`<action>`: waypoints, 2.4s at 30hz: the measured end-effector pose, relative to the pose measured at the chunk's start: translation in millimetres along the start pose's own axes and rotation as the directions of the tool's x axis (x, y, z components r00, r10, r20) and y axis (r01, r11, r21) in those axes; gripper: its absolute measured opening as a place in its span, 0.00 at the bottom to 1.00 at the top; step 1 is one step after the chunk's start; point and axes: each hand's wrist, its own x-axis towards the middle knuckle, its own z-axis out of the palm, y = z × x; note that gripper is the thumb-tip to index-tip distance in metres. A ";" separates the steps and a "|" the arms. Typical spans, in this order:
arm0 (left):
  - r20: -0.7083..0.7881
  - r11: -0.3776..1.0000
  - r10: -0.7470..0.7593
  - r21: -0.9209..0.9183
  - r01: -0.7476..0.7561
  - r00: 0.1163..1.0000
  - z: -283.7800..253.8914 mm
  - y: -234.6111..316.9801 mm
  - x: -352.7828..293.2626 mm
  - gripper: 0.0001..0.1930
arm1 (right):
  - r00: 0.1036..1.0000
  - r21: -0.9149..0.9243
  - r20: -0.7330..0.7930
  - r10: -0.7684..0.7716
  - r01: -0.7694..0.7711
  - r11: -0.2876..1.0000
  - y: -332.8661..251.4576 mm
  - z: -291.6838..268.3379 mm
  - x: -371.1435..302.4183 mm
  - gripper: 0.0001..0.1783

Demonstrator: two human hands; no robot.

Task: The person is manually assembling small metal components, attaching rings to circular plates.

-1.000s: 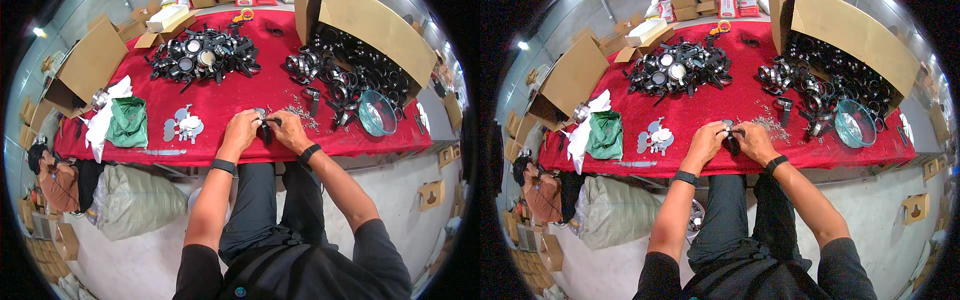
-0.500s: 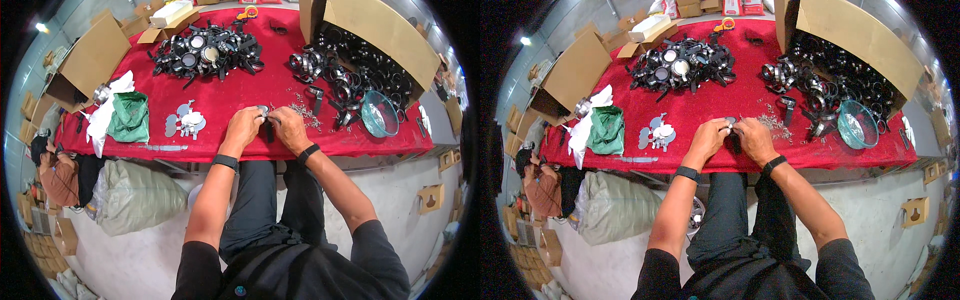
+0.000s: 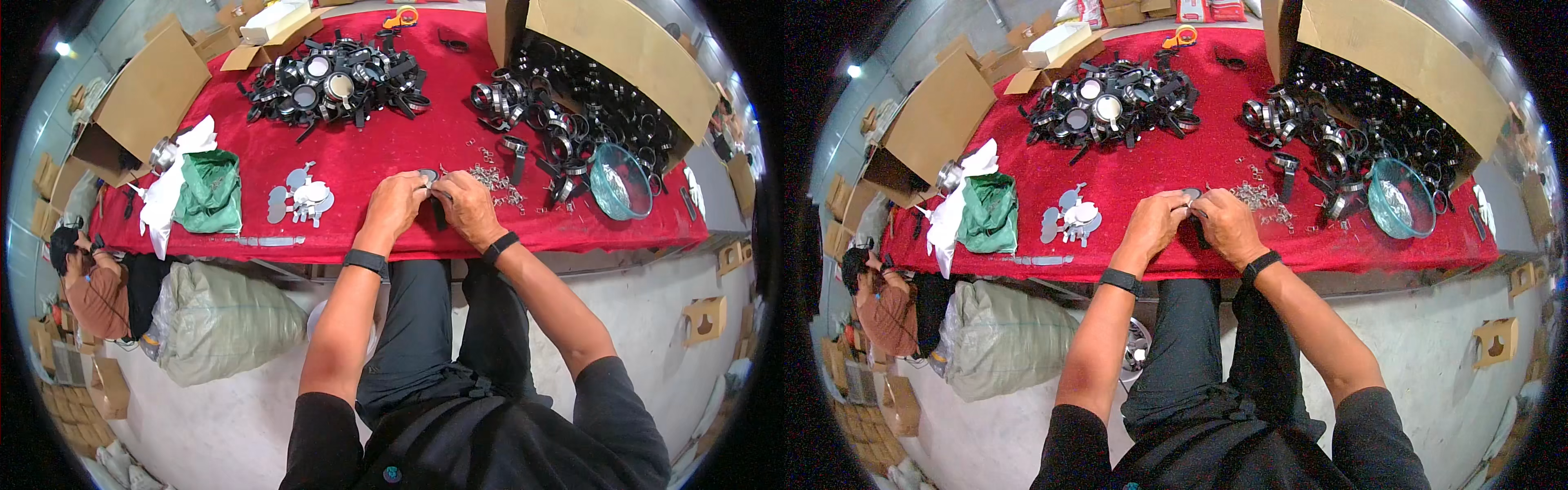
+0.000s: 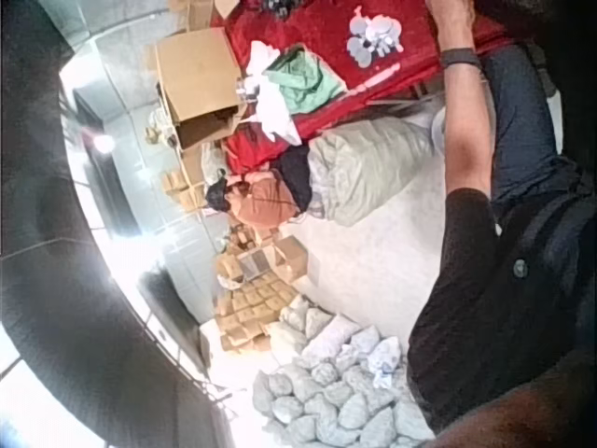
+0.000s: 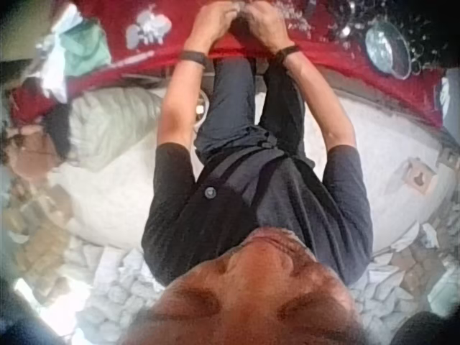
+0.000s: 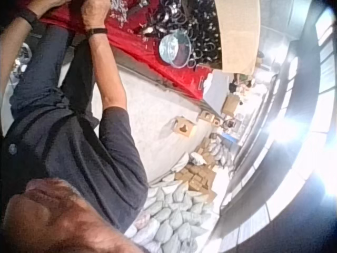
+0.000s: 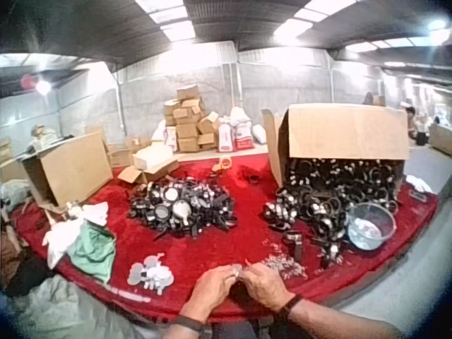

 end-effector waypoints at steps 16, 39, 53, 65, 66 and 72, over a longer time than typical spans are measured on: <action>0.055 0.997 0.008 0.082 -0.012 0.998 -4.2 14.6 2.8 0.16 | 0.986 0.081 -0.004 0.168 -0.167 0.983 1.5 2.0 -9.2 0.06; 0.053 0.992 -0.057 0.113 0.050 0.997 -0.2 25.8 7.4 0.16 | 0.929 0.287 -0.003 0.370 -0.353 0.890 3.9 -0.7 -22.2 0.10; -0.003 0.976 -0.159 0.153 0.157 0.987 3.3 34.1 15.8 0.16 | 0.732 0.218 0.011 0.682 -0.667 0.712 -0.1 -34.5 -48.5 0.16; 0.013 0.979 -0.164 0.125 0.161 0.986 0.1 33.4 12.7 0.17 | 0.836 -0.207 -0.015 0.548 -0.539 0.817 62.1 -118.3 -87.0 0.16; 0.016 0.980 -0.161 0.120 0.158 0.987 0.9 35.7 13.7 0.17 | 0.888 -0.325 -0.020 0.459 -0.440 0.837 66.4 -121.3 -90.9 0.17; -0.036 0.977 -0.158 0.141 0.161 0.987 6.6 34.7 13.8 0.18 | 0.924 -0.464 0.104 0.368 -0.282 0.840 84.7 -123.3 -95.2 0.23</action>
